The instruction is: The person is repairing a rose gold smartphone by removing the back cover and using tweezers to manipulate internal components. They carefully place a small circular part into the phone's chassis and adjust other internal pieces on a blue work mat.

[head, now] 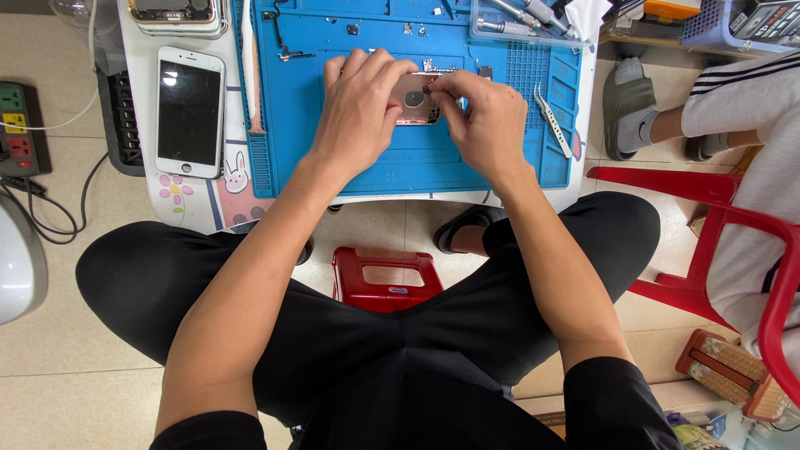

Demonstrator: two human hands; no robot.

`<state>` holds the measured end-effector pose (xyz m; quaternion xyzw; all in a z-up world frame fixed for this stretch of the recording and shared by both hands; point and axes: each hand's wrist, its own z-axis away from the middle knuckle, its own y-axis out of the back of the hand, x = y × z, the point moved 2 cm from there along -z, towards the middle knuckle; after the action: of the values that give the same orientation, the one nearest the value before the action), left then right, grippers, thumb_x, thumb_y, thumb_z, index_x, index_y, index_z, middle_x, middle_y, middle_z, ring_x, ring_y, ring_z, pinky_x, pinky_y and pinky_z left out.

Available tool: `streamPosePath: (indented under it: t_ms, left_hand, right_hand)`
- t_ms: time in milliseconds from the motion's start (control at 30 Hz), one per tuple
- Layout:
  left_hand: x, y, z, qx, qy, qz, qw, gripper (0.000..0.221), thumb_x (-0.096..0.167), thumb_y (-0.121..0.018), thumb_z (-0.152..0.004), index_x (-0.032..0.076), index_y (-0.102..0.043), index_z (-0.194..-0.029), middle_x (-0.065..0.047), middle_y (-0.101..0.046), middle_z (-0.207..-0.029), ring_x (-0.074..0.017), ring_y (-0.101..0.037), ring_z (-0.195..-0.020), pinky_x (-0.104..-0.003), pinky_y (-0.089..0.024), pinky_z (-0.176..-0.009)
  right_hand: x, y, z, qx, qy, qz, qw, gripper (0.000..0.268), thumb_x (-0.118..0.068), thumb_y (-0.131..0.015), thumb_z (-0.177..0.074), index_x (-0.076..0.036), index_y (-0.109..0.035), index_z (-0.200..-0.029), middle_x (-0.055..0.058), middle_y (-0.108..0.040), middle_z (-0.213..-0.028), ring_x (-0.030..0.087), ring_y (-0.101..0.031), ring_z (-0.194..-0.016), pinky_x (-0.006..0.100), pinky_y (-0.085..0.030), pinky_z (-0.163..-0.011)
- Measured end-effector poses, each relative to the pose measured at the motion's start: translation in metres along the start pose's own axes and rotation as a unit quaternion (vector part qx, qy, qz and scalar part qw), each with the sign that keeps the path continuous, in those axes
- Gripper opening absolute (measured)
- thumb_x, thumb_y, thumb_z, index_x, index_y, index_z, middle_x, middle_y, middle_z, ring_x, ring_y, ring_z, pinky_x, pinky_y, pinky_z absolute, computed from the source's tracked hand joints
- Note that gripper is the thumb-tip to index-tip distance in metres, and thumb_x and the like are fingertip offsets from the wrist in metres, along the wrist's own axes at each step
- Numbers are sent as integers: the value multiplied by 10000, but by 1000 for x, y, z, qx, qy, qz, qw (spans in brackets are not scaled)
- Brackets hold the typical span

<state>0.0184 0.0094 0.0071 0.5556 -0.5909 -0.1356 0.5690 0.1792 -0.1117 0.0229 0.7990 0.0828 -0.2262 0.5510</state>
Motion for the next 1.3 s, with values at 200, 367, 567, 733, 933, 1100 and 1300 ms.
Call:
streamPosePath:
  t_ms: [200,367,567,733,933,1100,1300]
  left_hand:
    - [0,0,1,8,-3,-6,1000,505,7,-822,-856,130,-648,-1313,-42,-633,-1173,-297,-546,-1068,-440,-363,-907]
    - [0,0,1,7,-2,-10,1000,506,18,-824,-853,127,-647,-1315,-44,-632,-1176,-301,-545,-1069,-443,-366,-905]
    - [-1,-3,0,9,-6,-10,1000,506,19,-826,-846,127,-648,-1307,-41,-628,-1158,-299,-542,-1053,-440,-364,-902]
    - [-1,-2,0,5,-6,-4,1000,497,9,-808,-847,123,-648,-1304,-42,-624,-1149,-304,-537,-1055,-443,-360,-897]
    - [-1,-2,0,0,0,0,1000,502,18,-817,-856,121,-649,-1318,-51,-629,-1167,-310,-539,-1072,-452,-358,-915]
    - [-3,-2,0,-2,-3,-5,1000,508,25,-812,-863,120,-647,-1334,-54,-628,-1180,-312,-542,-1081,-455,-361,-906]
    - [0,1,1,-3,-9,-5,1000,517,33,-828,-855,125,-649,-1331,-50,-627,-1174,-311,-542,-1072,-447,-363,-902]
  right_hand:
    - [8,-1,-2,-42,-73,-43,996,61,-230,-721,-1023,-248,-779,-1030,-72,-684,-680,120,-557,-544,341,-406,-579]
    - [9,-1,-2,-53,-114,-93,988,64,-234,-724,-1014,-253,-784,-1003,-85,-668,-629,72,-478,-504,305,-375,-548]
    - [10,0,-4,-71,-143,-113,981,72,-250,-715,-1018,-258,-785,-1002,-99,-715,-703,65,-464,-512,300,-367,-559]
    - [9,0,-6,-71,-150,-109,980,74,-247,-723,-1011,-258,-795,-998,-103,-728,-742,69,-459,-516,309,-346,-533]
    - [10,-1,-5,-71,-152,-113,979,73,-242,-724,-1008,-247,-795,-988,-99,-715,-734,72,-447,-523,311,-348,-538]
    - [11,-2,-7,-69,-142,-125,979,80,-230,-725,-1010,-228,-803,-993,-81,-733,-739,67,-437,-502,301,-337,-516]
    - [5,7,-9,-67,-131,-162,976,85,-201,-705,-1021,-190,-789,-1010,-56,-725,-735,58,-433,-502,284,-343,-517]
